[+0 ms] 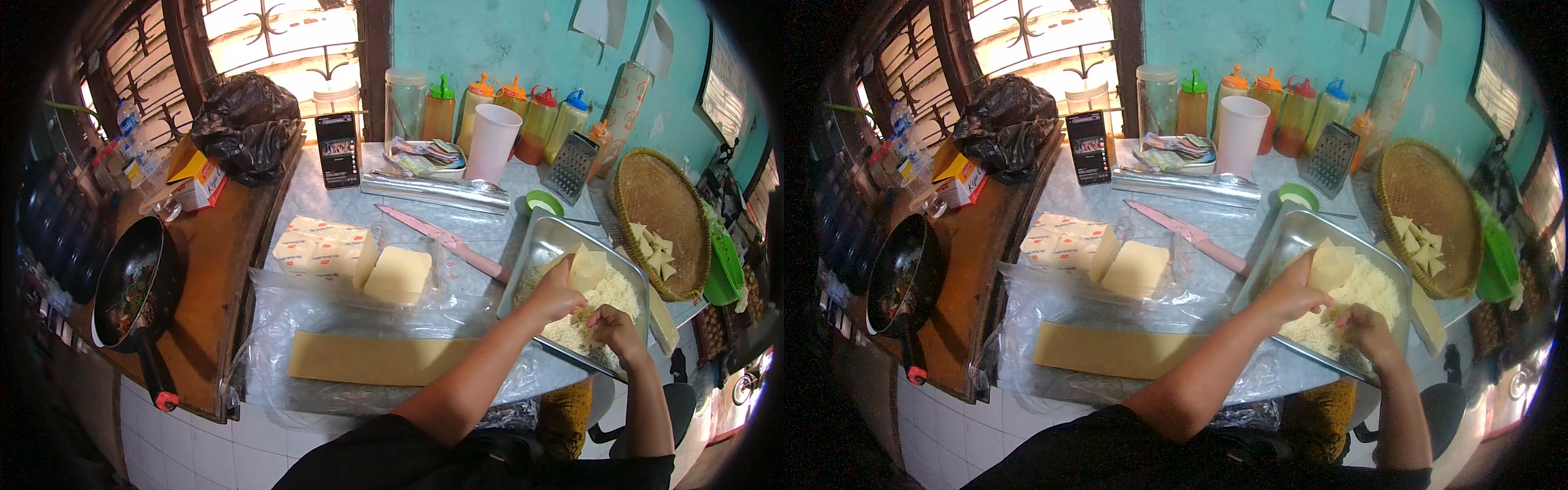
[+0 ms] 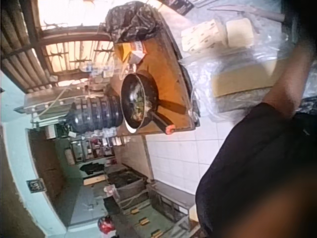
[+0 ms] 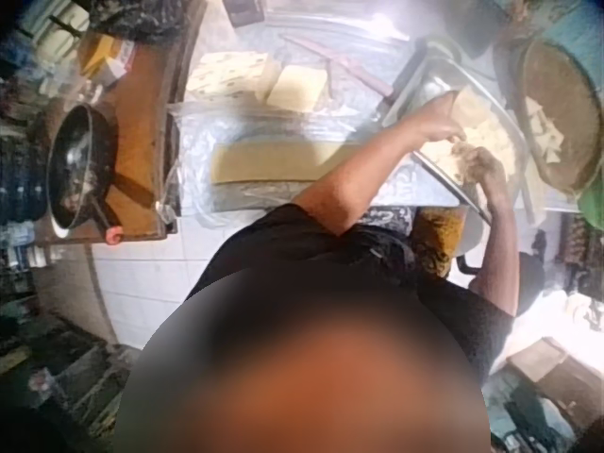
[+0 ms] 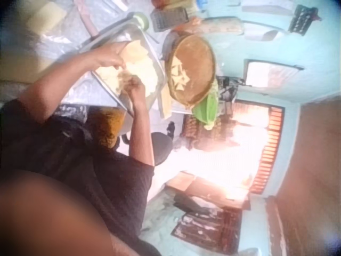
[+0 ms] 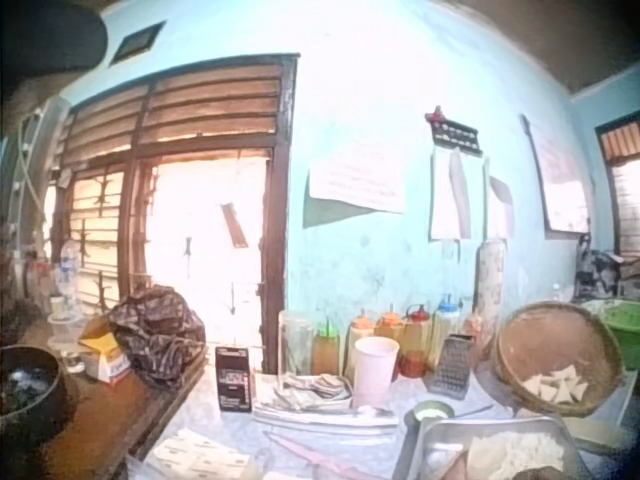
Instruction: The person repeatedly scoops shredded cheese onto thin square wrappers, folds them into triangles, and places the finished pieces into a woven basket. The process is continuous and repetitive, with the person handling cheese and wrappers by hand.
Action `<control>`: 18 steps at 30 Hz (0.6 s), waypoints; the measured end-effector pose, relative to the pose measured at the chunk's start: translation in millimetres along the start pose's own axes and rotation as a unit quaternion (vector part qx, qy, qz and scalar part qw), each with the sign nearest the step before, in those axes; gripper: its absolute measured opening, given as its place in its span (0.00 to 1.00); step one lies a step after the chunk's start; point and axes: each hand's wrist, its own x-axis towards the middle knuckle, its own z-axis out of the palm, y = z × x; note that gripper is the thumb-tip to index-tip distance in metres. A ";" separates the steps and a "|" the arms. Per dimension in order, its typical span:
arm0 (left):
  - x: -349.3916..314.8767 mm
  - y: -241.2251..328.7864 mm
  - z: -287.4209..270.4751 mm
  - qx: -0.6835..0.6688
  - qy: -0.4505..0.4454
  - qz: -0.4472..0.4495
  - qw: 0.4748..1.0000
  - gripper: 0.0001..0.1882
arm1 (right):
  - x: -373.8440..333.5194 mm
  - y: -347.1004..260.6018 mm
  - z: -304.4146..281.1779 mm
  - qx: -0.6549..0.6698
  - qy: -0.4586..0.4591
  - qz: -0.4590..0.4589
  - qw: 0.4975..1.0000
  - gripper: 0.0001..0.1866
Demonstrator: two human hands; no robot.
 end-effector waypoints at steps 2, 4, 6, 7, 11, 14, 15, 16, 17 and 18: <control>0.0 1.9 -1.2 -0.017 -0.013 -0.018 1.000 0.37 | -5.6 -0.3 -2.9 -0.078 -0.060 -0.029 0.995 0.13; -0.2 2.0 -1.5 -0.024 -0.017 -0.006 1.000 0.36 | -13.8 -0.8 -3.1 -0.117 -0.083 -0.016 0.990 0.14; -0.7 0.9 -0.9 -0.026 -0.011 0.029 0.999 0.36 | -20.3 0.6 -1.7 -0.090 -0.109 -0.010 0.990 0.13; -0.6 0.5 -0.8 -0.019 -0.010 0.021 1.000 0.36 | -20.3 1.4 -1.8 -0.093 -0.103 0.008 0.990 0.12; -0.5 3.1 0.1 -0.008 0.007 0.013 1.000 0.35 | -10.2 6.5 -7.0 -0.040 -0.058 -0.007 0.997 0.09; -2.2 9.1 0.9 -0.010 0.006 -0.004 1.000 0.34 | -5.5 6.5 -15.5 0.048 0.013 -0.023 0.998 0.09; -3.2 11.0 1.1 -0.011 0.004 -0.010 1.000 0.34 | -4.7 4.3 -18.8 0.083 0.033 -0.032 0.996 0.09; -4.0 12.6 1.7 -0.017 0.004 -0.008 1.000 0.34 | -4.4 1.1 -22.4 0.084 0.047 -0.057 0.994 0.09; -5.2 13.3 2.1 -0.023 0.005 -0.007 1.000 0.34 | -4.4 -2.9 -25.8 0.093 0.046 -0.051 0.993 0.09; -5.9 13.5 2.3 -0.029 0.006 -0.005 1.000 0.35 | -4.8 -7.5 -30.0 0.096 0.049 -0.047 0.993 0.09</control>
